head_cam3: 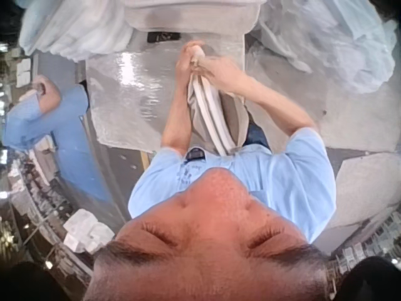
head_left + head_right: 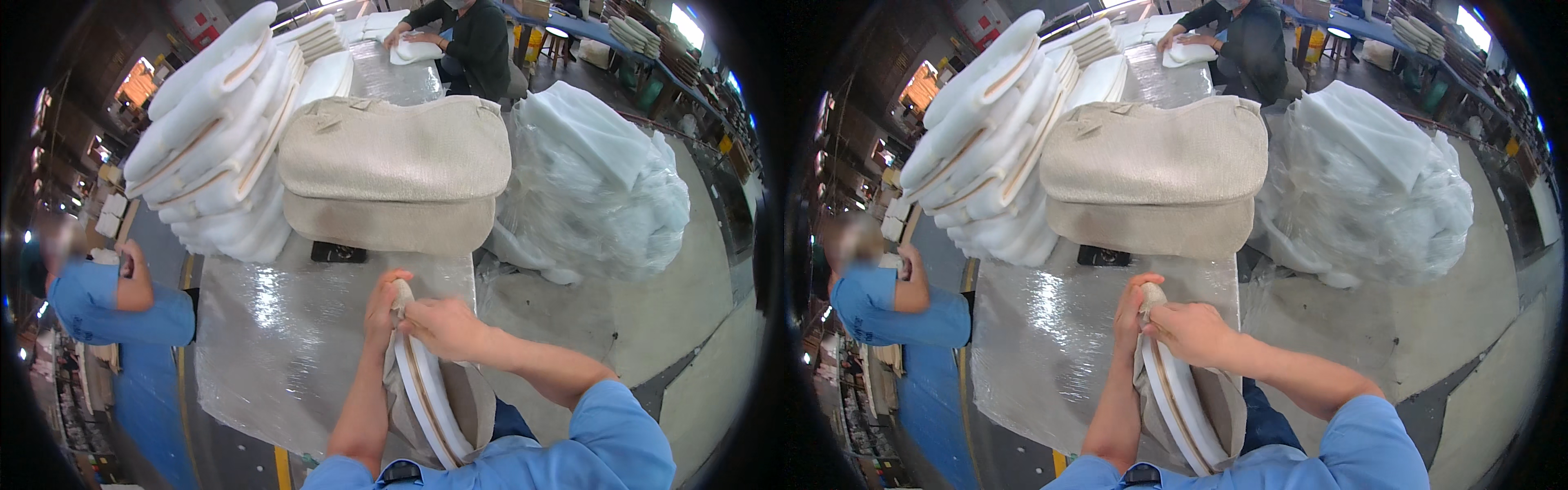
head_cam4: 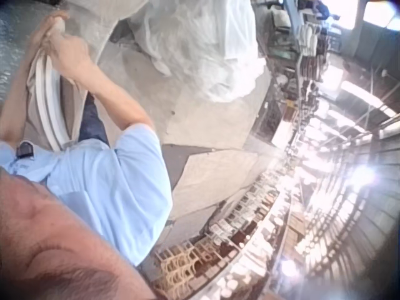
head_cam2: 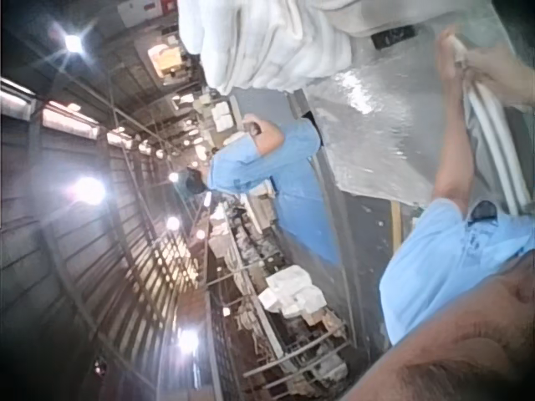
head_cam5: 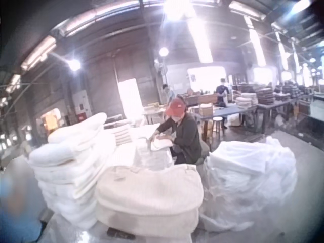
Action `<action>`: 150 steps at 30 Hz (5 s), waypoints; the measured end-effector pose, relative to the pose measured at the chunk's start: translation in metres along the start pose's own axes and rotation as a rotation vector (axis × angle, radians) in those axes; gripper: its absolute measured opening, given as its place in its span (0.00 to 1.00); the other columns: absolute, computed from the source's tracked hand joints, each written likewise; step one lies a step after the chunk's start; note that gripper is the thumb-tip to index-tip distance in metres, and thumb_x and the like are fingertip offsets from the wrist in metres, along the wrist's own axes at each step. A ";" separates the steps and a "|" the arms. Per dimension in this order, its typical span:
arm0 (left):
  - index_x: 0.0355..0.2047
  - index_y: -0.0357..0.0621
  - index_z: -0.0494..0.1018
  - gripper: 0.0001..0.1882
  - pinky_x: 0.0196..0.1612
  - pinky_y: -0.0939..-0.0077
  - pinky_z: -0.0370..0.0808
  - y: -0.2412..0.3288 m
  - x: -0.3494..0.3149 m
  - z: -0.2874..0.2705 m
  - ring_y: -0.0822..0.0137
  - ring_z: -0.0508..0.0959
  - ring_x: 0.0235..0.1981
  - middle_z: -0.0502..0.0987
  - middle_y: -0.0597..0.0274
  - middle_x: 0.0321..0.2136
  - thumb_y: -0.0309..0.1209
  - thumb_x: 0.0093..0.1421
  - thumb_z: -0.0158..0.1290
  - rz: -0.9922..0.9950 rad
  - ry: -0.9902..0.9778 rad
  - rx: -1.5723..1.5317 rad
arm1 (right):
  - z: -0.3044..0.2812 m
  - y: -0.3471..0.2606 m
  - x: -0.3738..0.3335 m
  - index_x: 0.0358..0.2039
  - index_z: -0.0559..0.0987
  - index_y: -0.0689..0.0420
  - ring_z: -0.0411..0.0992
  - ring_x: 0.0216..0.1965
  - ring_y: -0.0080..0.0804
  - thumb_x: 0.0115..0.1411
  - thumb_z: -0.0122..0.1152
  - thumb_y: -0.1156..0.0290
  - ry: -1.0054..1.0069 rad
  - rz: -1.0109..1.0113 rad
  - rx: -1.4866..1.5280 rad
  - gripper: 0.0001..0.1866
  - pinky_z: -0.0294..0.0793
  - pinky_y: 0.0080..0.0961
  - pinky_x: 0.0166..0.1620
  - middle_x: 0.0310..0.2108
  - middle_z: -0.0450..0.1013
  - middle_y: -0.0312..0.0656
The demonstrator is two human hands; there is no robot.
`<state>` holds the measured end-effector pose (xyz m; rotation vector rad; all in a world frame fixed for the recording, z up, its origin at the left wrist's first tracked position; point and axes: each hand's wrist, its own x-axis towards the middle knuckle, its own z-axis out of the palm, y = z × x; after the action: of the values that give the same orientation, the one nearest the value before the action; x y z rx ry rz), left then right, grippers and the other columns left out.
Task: The person folds beige cushion covers and places them into a green bag on a table. They repeatedly pick up covers, fold them, and stack them while coworkers handle similar items nearby.
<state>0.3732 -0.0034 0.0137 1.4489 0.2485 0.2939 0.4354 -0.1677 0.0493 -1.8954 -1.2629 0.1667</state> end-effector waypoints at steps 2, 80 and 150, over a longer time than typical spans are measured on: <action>0.57 0.39 0.76 0.24 0.58 0.75 0.68 -0.004 -0.005 -0.019 0.71 0.73 0.53 0.77 0.60 0.53 0.46 0.79 0.41 -0.014 0.032 0.003 | -0.004 0.022 0.002 0.34 0.78 0.58 0.80 0.35 0.35 0.77 0.52 0.55 -0.054 0.299 0.610 0.21 0.78 0.41 0.41 0.32 0.78 0.41; 0.66 0.45 0.71 0.26 0.43 0.68 0.80 -0.034 -0.392 -0.047 0.70 0.81 0.40 0.81 0.62 0.53 0.48 0.79 0.42 -0.824 0.500 -0.028 | 0.079 0.085 0.058 0.38 0.85 0.56 0.73 0.35 0.27 0.69 0.59 0.52 0.195 0.469 0.633 0.19 0.73 0.26 0.42 0.32 0.77 0.35; 0.72 0.36 0.61 0.42 0.66 0.58 0.72 -0.038 -0.371 -0.097 0.57 0.74 0.65 0.72 0.51 0.67 0.62 0.75 0.43 -0.428 1.098 -0.651 | 0.175 -0.093 -0.055 0.64 0.78 0.57 0.80 0.52 0.38 0.71 0.62 0.50 -0.775 0.416 0.497 0.29 0.79 0.33 0.53 0.55 0.81 0.44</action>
<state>-0.0064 -0.0446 -0.0386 0.4470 1.2087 0.7200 0.2521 -0.1005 -0.0164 -1.6552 -1.1135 1.4051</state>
